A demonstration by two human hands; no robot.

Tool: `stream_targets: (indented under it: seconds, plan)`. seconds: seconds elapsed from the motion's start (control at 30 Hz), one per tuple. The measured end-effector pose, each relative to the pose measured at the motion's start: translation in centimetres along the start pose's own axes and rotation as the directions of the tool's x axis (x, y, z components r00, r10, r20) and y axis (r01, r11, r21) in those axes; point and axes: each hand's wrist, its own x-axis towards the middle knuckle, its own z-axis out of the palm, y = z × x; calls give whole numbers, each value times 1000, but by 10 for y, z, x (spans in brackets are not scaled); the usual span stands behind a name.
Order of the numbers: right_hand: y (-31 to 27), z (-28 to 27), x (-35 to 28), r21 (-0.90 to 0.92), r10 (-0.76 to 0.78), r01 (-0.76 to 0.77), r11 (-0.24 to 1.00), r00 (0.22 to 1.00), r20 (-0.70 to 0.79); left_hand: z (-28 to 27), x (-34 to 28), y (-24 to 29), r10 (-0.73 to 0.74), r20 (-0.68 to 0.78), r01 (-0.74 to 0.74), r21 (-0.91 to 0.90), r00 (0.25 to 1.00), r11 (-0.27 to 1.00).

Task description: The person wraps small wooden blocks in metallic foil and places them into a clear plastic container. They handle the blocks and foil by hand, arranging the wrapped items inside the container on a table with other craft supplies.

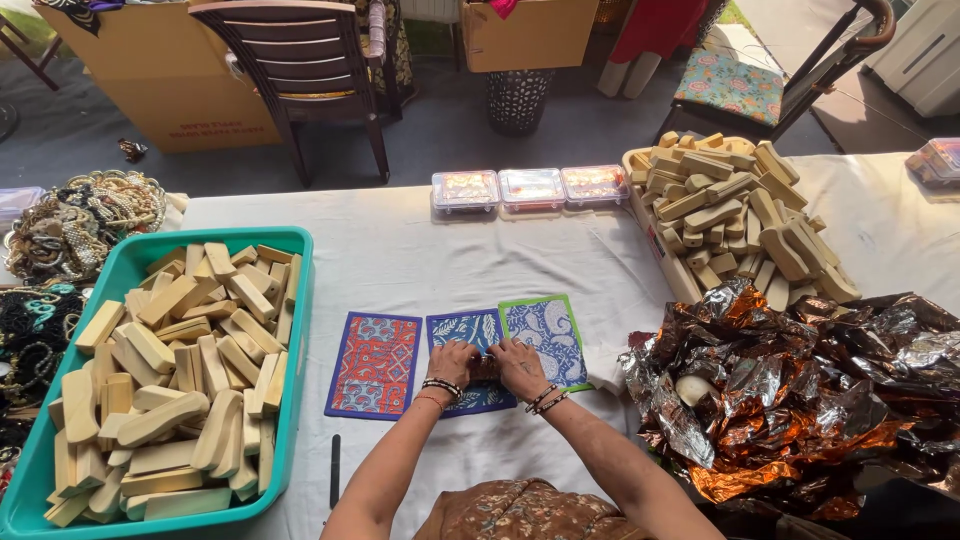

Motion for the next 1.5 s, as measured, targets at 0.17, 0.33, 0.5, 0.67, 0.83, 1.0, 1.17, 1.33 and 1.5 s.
stream_targets:
  seconds: [0.17, 0.33, 0.5, 0.67, 0.83, 1.0, 1.17, 1.33, 1.5]
  plan:
    - [-9, 9, -20, -41, -14, 11, 999, 997, -79, -12, -28, 14, 97, -142, -97, 9, 985, 995]
    - [-12, 6, -26, -1, -103, 105, 994, 977, -184, -19, -44, 20, 183, -219, -171, 71, 958, 983]
    - [-2, 17, -17, -147, -111, 95, 985, 988, -103, 19, -32, -1, 184, -204, -144, 194, 961, 970]
    - [3, -5, -8, -45, -40, 40, 998, 999, -2, 7, -19, -10, -56, -102, 40, -155, 993, 987]
    - [18, -23, -5, 370, 114, -119, 922, 993, 36, 0, -17, -16, -425, -202, 207, -645, 883, 736]
    - [-8, -69, -10, 896, -56, -378, -231, 925, 376, -11, 7, -1, 77, 236, 247, -893, 969, -377]
    - [-16, -79, -21, 854, -187, -359, -376, 932, 309, -99, 13, 58, 208, 13, 120, -852, 978, -509]
    - [-31, -95, -23, 919, -31, -308, -246, 950, 310, -70, 21, 54, -79, 124, 80, -908, 989, -412]
    - [-54, -104, -26, 949, 144, -125, 288, 986, 86, -61, 30, 59, -260, -26, -126, -918, 965, -375]
